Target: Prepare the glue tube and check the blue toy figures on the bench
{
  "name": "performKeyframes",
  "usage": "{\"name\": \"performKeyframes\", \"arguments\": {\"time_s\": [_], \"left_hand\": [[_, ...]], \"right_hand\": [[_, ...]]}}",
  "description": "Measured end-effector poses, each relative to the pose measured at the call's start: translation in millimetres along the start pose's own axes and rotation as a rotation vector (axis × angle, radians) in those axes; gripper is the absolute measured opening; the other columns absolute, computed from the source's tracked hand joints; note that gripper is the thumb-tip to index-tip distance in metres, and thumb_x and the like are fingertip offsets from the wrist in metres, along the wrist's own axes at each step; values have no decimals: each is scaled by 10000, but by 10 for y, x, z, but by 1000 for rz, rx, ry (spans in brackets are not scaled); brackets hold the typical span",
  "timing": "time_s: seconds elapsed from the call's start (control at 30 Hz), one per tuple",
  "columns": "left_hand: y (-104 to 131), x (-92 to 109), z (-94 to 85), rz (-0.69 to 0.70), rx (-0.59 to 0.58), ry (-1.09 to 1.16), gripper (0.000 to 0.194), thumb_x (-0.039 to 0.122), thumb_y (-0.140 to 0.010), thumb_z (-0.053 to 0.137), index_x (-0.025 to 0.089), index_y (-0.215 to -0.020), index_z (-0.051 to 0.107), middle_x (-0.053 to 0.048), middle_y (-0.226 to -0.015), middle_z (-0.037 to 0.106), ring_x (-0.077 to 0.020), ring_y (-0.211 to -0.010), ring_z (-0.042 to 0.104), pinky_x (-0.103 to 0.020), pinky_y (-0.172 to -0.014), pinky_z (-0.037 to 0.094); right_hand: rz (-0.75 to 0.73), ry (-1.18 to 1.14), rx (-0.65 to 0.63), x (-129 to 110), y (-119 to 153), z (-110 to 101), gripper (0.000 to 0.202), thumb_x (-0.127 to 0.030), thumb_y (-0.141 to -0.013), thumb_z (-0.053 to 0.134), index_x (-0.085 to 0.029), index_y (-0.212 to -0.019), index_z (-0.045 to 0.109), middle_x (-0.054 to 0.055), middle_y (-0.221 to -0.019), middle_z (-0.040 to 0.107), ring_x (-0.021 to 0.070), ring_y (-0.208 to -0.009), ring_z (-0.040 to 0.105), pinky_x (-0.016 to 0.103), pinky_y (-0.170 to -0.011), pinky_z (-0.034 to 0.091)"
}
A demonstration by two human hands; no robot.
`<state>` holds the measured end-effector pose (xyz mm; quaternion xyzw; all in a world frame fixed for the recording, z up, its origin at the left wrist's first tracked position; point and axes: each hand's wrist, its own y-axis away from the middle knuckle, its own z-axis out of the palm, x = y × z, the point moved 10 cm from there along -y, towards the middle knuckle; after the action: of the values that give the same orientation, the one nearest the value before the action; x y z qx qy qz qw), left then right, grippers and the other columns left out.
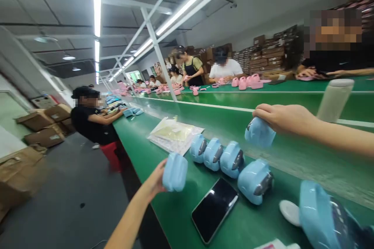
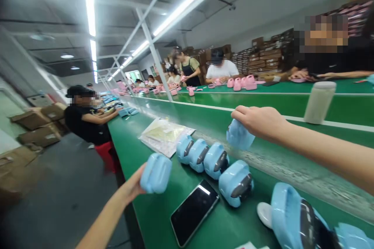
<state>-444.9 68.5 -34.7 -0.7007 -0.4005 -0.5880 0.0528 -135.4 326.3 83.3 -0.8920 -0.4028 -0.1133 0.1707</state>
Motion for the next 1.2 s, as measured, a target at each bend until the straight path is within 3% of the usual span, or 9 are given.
{"name": "performKeyframes", "arguments": {"time_s": [0.1,0.23,0.4,0.53,0.73,0.9,0.97,1.07,1.2], "left_hand": [[-76,-443,-3,-107,-53,39,608,381,-808,427,202,-1367,272,-55,-911,551,-155,-634,548,-297,-532,487],[-167,-513,7,-95,-108,62,599,470,-861,375,230,-1394,247,-102,-1082,549,-203,-840,576,-324,-598,514],[-227,-381,-10,-31,-75,27,816,406,-822,481,259,-1467,3,-124,-1260,489,-255,-1184,450,-324,-638,517],[-287,-309,-13,33,-58,-21,571,352,-801,501,230,-1343,373,-103,-1080,568,-245,-1062,518,-282,-609,492],[-293,-161,-257,157,203,-43,447,450,-865,382,131,-1137,537,-139,-1178,547,-259,-1082,523,-401,-811,487],[514,136,-330,580,610,-83,337,425,-797,531,148,-982,583,-66,-1072,567,-162,-1003,528,-265,-892,435],[939,283,-66,829,634,-209,279,427,-817,537,158,-829,613,-47,-877,604,-146,-822,554,-264,-798,458],[1227,381,739,1113,248,-415,245,330,-874,476,176,-793,648,-33,-800,661,-135,-778,609,-247,-776,474],[1029,279,1459,1038,-95,-520,320,354,-901,392,176,-792,635,-51,-872,668,-163,-861,622,-268,-799,467]], "right_hand": [[-97,-95,155,-571,-15,-547,245,-191,-966,385,-249,-1170,506,8,-1237,475,181,-843,561,257,-433,159],[-358,-170,192,-1643,71,-855,237,-164,-934,410,-269,-1125,503,-21,-1109,534,145,-679,569,260,-402,136],[-626,-216,168,-2649,205,-730,254,-151,-937,388,-229,-1152,498,29,-983,531,169,-710,586,271,-402,206],[-639,-248,114,-2941,183,-479,256,-179,-981,322,-182,-1155,510,62,-995,533,187,-758,584,283,-531,422],[-524,-313,12,-2935,80,-297,286,-219,-953,437,-194,-1234,485,61,-1115,517,176,-808,573,270,-555,463],[-412,-337,43,-2261,104,-490,393,-260,-928,474,-247,-1315,405,2,-1288,449,176,-925,569,279,-453,286],[-285,-340,43,-1849,173,-522,283,-280,-948,433,-227,-1224,461,-12,-1193,517,175,-930,572,284,-461,242],[-167,-292,-35,-1445,429,-424,203,-326,-979,387,-215,-1061,537,-20,-979,604,185,-849,593,279,-476,215],[-123,-176,-206,-1292,898,-162,273,-351,-981,394,-176,-903,588,17,-824,626,235,-775,611,292,-466,203]]}}
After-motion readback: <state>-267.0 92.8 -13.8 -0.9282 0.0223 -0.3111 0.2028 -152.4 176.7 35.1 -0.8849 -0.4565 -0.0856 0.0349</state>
